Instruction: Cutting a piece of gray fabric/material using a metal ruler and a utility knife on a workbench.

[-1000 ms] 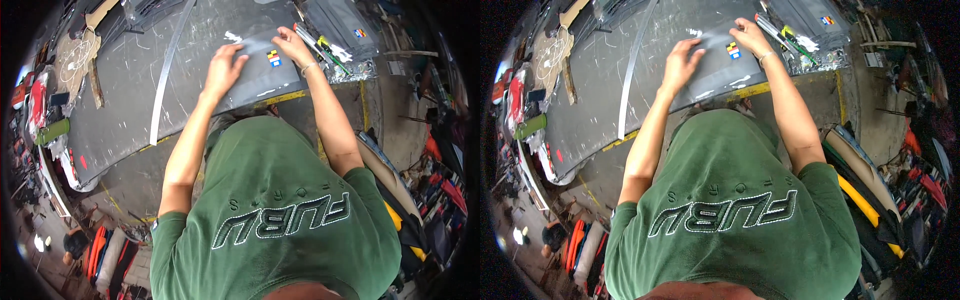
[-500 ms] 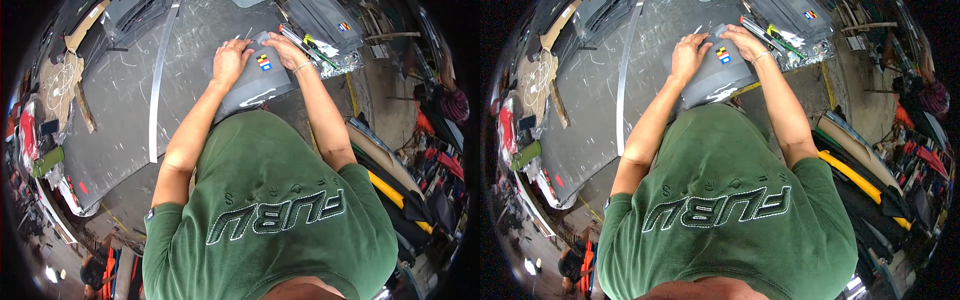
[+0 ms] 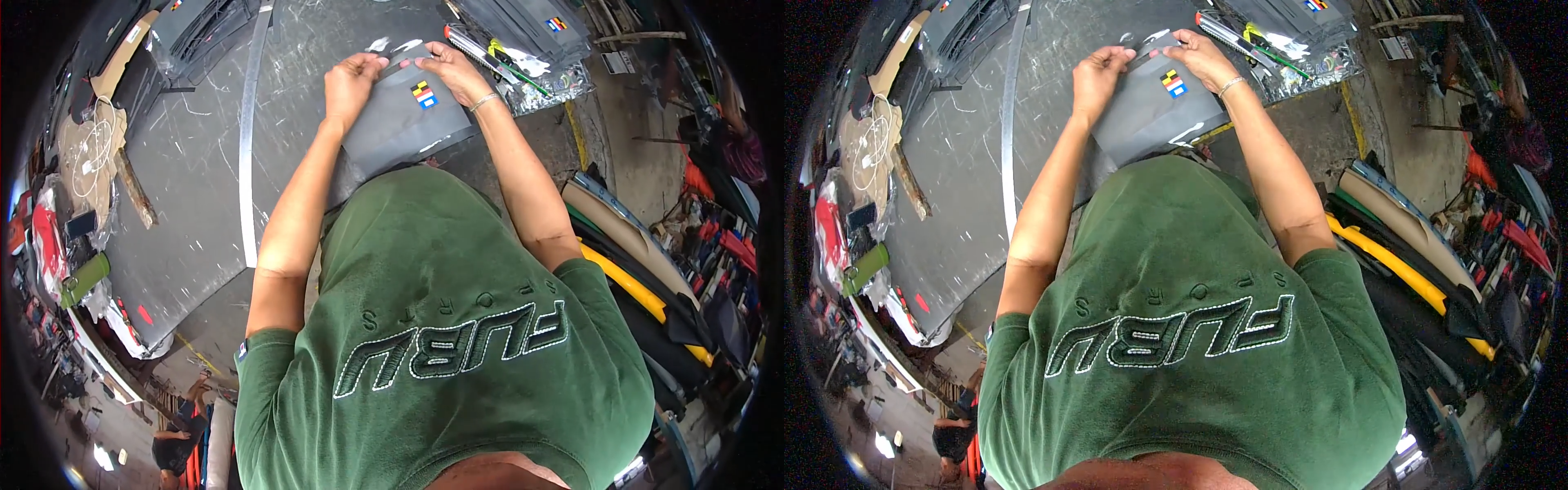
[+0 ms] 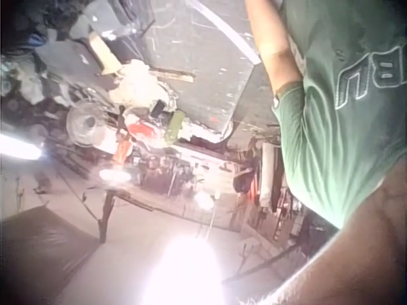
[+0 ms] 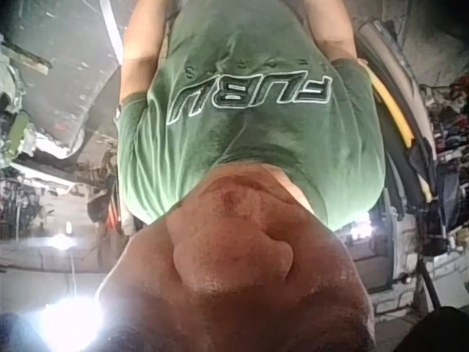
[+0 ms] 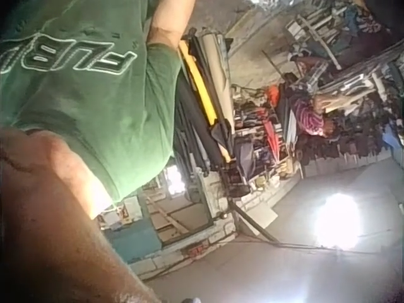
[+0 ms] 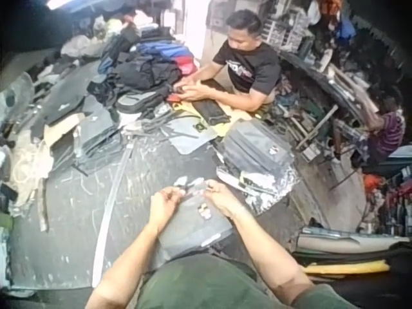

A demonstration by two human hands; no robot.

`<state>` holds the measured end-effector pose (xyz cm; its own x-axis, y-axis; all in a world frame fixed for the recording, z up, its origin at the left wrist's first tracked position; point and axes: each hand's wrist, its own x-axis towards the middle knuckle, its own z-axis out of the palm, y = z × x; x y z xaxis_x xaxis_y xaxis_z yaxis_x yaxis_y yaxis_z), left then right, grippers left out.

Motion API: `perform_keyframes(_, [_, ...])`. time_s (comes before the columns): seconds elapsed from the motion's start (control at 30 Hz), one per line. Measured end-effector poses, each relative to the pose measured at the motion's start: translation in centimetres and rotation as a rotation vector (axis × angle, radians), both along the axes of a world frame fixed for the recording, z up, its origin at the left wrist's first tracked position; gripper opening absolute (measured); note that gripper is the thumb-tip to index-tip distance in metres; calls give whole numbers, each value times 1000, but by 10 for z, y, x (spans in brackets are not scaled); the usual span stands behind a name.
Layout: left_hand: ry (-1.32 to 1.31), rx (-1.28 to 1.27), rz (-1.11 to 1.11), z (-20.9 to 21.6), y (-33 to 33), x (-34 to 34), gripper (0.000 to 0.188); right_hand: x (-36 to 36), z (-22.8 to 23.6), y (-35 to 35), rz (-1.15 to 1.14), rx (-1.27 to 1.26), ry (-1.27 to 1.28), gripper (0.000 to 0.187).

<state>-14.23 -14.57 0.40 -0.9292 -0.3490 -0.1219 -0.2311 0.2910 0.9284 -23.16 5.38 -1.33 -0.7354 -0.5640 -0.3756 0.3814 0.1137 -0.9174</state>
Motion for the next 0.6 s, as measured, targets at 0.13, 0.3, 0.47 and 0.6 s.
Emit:
perform_keyframes(0.13, [53,525,58,-9,-27,-7,24,0,-13,9,-61,30,69,62])
perform_keyframes(0.3, [96,958,189,-4,-72,17,18,2,-22,6,-94,87,114,50])
perform_keyframes(0.47, [65,1059,331,-4,-113,62,17,5,-20,5,-145,100,91,43])
perform_keyframes(0.6, [75,1041,387,-14,-127,93,10,3,-16,3,-56,70,96,42])
